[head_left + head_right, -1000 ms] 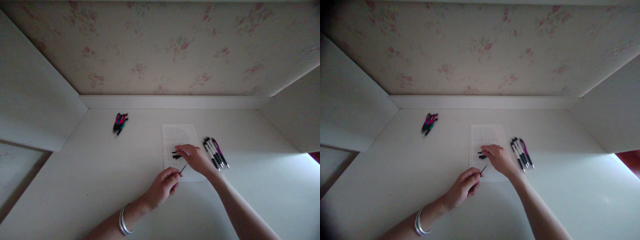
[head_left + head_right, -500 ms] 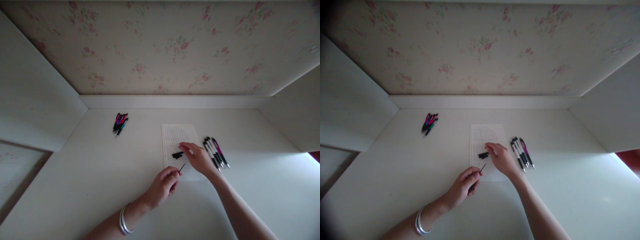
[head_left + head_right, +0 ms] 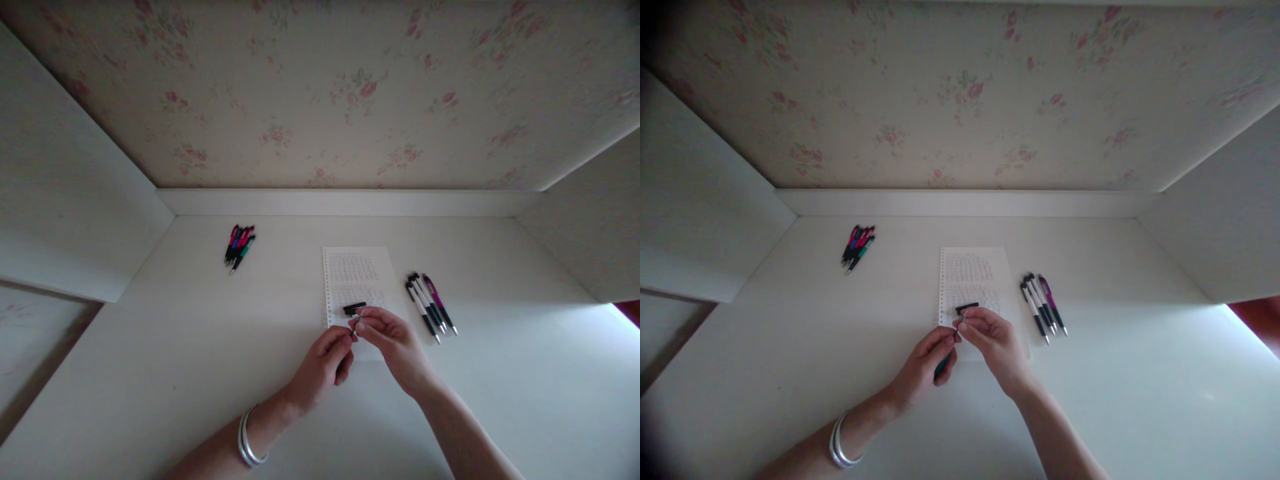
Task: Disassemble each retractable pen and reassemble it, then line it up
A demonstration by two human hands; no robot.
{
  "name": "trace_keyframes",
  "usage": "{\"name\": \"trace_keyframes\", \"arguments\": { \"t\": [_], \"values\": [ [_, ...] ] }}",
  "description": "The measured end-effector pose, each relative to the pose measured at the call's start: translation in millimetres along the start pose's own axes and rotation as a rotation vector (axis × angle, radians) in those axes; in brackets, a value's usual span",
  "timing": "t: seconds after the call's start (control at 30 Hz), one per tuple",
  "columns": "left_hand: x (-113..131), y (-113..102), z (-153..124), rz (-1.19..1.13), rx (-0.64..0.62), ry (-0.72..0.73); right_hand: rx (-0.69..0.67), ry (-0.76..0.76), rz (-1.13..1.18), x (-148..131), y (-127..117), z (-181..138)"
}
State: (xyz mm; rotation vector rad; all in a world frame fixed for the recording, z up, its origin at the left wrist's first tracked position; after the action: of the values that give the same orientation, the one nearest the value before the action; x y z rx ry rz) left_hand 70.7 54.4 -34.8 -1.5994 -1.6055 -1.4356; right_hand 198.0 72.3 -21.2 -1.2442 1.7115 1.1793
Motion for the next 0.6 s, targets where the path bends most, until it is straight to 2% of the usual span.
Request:
{"name": "trace_keyframes", "arguments": {
  "t": [0.2, 0.3, 0.4, 0.6],
  "values": [
    [-1, 0, 0, 0.016, -0.009, -0.016, 0.155, -0.090, 0.091, -19, -11, 14],
    [-2, -2, 0, 0.006, -0.008, -0.027, 0.240, -0.192, 0.029, -31, -20, 22],
    [-1, -2, 0, 0.015, -0.003, -0.029, 0.251, -0.324, -0.272, -39, -25, 32],
    [3, -1, -2, 0.016, -0.010, -0.038, 0.090, -0.720, -0.976, -44, -9, 37]
  ]
}}
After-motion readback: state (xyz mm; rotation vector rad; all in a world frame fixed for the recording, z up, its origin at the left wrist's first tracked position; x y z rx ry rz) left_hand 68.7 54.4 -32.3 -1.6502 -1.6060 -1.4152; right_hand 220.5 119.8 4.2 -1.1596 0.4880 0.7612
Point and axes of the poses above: each hand's wrist, its own z-axis towards the middle knuckle, its own y-axis out of the palm, x = y × z, the point moved 6 cm from there along z, towards the middle knuckle, and after that the axes turned 7 degrees about x, right-handed, at the moved point
